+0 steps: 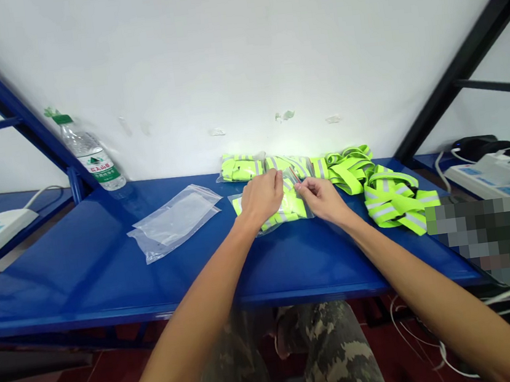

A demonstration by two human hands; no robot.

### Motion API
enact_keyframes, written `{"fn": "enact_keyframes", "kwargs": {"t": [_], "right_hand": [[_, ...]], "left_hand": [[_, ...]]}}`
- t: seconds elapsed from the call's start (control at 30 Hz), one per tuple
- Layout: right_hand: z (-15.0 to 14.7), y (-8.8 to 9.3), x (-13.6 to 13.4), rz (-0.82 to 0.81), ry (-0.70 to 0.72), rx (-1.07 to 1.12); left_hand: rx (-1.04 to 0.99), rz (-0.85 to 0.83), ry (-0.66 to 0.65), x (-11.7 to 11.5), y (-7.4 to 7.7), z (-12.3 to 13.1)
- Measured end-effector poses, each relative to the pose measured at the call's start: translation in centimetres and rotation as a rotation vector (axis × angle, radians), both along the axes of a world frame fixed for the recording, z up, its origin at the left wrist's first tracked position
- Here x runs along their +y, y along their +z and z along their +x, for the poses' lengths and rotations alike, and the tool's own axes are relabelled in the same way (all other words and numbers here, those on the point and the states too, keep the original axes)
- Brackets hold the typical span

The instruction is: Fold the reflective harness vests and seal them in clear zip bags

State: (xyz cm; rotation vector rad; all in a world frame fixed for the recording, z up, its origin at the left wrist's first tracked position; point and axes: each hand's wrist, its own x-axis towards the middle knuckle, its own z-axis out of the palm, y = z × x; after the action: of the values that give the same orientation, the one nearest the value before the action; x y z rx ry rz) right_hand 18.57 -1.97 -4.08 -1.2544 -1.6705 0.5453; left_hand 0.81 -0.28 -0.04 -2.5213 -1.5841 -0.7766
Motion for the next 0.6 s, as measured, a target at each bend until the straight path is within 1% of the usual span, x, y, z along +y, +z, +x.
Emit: {"fn": "enact_keyframes", "kwargs": {"t": [0.07, 0.23, 0.5, 0.6], "right_hand": [[-0.08, 0.14, -0.08, 0.001, -0.003, 0.025], [0.29, 0.47, -0.11, -0.081, 0.127, 0.057], [0.12, -0.05, 0.05, -0.058, 0.084, 0.055], [0.18, 0.05, 0.03, -0.107, 0.127, 0.112]], "left_hand": [[-0.005, -0.017, 0.006, 0.02, 0.11, -0.08], [-0.047, -0.022, 0.054, 0.26, 0.36, -0.61], [-0.076, 0.000, 0.046, 0.42, 0.22, -0.77], [-0.076, 0.006, 0.062, 0.46, 0.20, -0.83]]}}
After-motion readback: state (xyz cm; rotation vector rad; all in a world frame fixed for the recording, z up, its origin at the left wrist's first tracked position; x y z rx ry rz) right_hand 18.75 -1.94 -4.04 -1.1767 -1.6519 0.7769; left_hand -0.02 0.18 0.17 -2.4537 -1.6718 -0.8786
